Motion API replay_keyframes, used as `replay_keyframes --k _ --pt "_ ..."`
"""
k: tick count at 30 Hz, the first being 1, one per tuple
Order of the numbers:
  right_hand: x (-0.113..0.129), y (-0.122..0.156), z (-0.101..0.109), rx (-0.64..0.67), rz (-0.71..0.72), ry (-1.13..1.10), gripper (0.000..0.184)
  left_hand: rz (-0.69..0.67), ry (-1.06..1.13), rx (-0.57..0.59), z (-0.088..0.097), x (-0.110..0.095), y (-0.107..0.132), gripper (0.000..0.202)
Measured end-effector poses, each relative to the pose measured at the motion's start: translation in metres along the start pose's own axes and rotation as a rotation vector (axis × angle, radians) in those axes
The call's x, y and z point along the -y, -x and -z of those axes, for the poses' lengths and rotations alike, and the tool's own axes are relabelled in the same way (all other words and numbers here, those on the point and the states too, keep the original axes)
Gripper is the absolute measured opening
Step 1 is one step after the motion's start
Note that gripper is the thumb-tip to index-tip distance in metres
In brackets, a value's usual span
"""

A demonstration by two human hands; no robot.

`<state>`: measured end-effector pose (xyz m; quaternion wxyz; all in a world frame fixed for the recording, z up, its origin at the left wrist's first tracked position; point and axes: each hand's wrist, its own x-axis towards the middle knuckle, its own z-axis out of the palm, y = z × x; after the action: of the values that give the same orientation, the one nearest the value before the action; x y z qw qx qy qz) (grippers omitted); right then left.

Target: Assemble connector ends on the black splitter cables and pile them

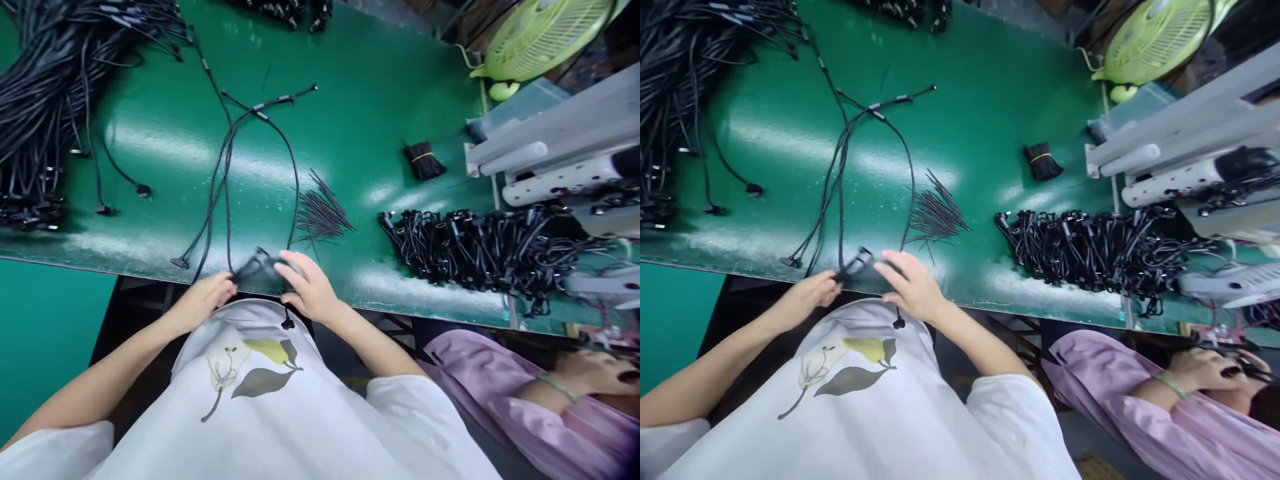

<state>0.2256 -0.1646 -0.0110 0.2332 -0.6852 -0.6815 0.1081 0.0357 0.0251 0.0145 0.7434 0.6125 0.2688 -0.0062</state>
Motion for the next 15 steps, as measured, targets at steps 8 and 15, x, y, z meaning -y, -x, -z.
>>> replay_keyframes --k 8,15 --pt "-0.012 -0.096 -0.057 0.071 -0.168 -0.087 0.046 -0.066 0.361 -0.113 -0.012 -0.041 -0.01 0.033" --pt "-0.042 -0.088 0.005 -0.038 -0.226 0.078 0.033 0.002 0.478 -0.206 0.0 -0.031 -0.012 0.033"
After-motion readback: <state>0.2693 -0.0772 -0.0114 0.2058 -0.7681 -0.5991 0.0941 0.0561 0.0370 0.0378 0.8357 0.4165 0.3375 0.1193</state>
